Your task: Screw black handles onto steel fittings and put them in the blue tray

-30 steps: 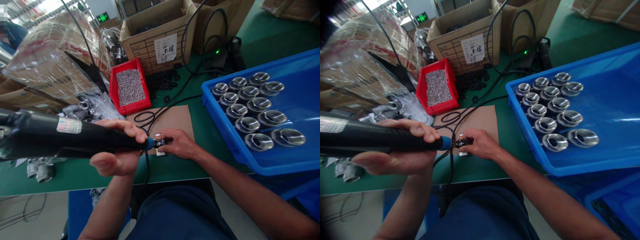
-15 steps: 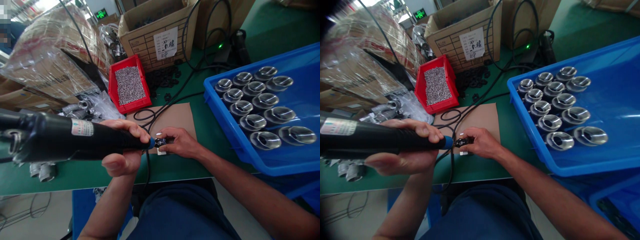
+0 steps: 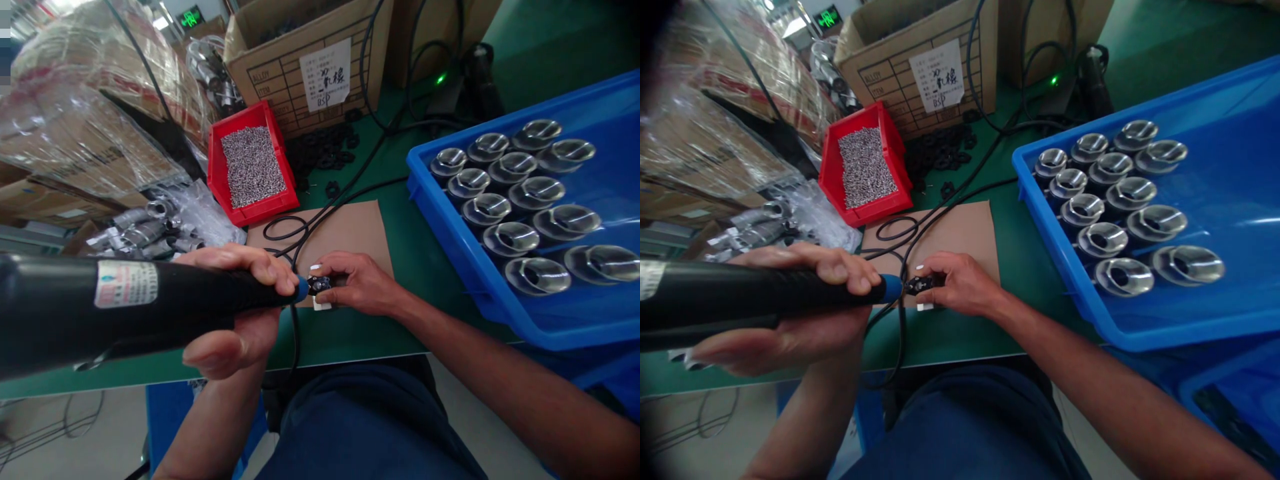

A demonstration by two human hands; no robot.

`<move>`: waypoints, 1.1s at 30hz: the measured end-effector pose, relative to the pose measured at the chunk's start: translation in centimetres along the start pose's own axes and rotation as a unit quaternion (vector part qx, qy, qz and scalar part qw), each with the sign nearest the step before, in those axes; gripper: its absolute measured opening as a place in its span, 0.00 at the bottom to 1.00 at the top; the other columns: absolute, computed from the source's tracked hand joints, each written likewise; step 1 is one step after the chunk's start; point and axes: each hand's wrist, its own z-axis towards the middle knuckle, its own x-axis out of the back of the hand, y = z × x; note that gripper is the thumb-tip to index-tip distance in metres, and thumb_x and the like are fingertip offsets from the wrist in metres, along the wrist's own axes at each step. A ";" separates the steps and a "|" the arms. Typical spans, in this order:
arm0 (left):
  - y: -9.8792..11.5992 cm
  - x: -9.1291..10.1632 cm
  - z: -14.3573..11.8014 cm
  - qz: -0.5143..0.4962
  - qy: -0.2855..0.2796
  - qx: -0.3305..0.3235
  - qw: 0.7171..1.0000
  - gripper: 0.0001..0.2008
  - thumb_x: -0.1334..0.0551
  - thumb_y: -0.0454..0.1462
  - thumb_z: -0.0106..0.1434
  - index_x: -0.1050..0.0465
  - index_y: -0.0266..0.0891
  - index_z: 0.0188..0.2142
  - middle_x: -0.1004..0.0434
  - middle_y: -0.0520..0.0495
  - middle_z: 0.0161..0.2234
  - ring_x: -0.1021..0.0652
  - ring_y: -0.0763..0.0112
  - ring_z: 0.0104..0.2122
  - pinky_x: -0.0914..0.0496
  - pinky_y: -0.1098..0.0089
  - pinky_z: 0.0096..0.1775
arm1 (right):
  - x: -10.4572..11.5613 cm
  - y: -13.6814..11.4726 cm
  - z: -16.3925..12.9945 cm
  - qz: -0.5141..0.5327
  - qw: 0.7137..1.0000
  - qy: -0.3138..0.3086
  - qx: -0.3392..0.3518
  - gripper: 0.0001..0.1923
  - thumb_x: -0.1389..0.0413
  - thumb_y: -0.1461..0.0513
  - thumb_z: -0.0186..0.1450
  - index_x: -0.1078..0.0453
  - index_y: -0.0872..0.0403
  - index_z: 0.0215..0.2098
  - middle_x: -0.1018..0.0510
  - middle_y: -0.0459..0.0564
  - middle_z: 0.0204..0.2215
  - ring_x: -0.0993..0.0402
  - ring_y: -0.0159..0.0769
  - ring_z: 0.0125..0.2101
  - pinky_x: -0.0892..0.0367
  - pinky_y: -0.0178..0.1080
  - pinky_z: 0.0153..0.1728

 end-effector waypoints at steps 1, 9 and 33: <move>0.0 -0.1 0.0 0.000 0.001 -0.001 1.000 0.28 0.37 0.62 0.54 0.31 0.41 0.37 0.33 0.51 0.25 0.29 0.70 0.17 0.31 0.65 0.19 | 0.0 0.0 0.0 0.003 1.000 -0.001 0.000 0.13 0.31 0.64 0.54 0.23 0.54 0.37 0.22 0.49 0.39 0.26 0.37 0.38 0.31 0.40 0.41; -0.2 -0.8 0.1 0.006 -0.005 0.020 1.000 0.31 0.36 0.64 0.49 0.28 0.41 0.37 0.33 0.51 0.24 0.29 0.69 0.18 0.31 0.64 0.18 | 0.0 0.3 0.0 0.005 1.000 -0.002 -0.009 0.12 0.31 0.63 0.54 0.23 0.53 0.36 0.22 0.49 0.38 0.26 0.38 0.37 0.31 0.39 0.39; -1.8 -1.4 1.4 -0.075 -0.034 -0.019 0.996 0.22 0.38 0.55 0.59 0.29 0.39 0.39 0.30 0.51 0.25 0.28 0.71 0.19 0.32 0.70 0.20 | 0.0 0.3 -0.1 0.032 0.999 -0.002 -0.019 0.12 0.31 0.65 0.53 0.24 0.54 0.35 0.24 0.45 0.34 0.28 0.35 0.34 0.33 0.37 0.36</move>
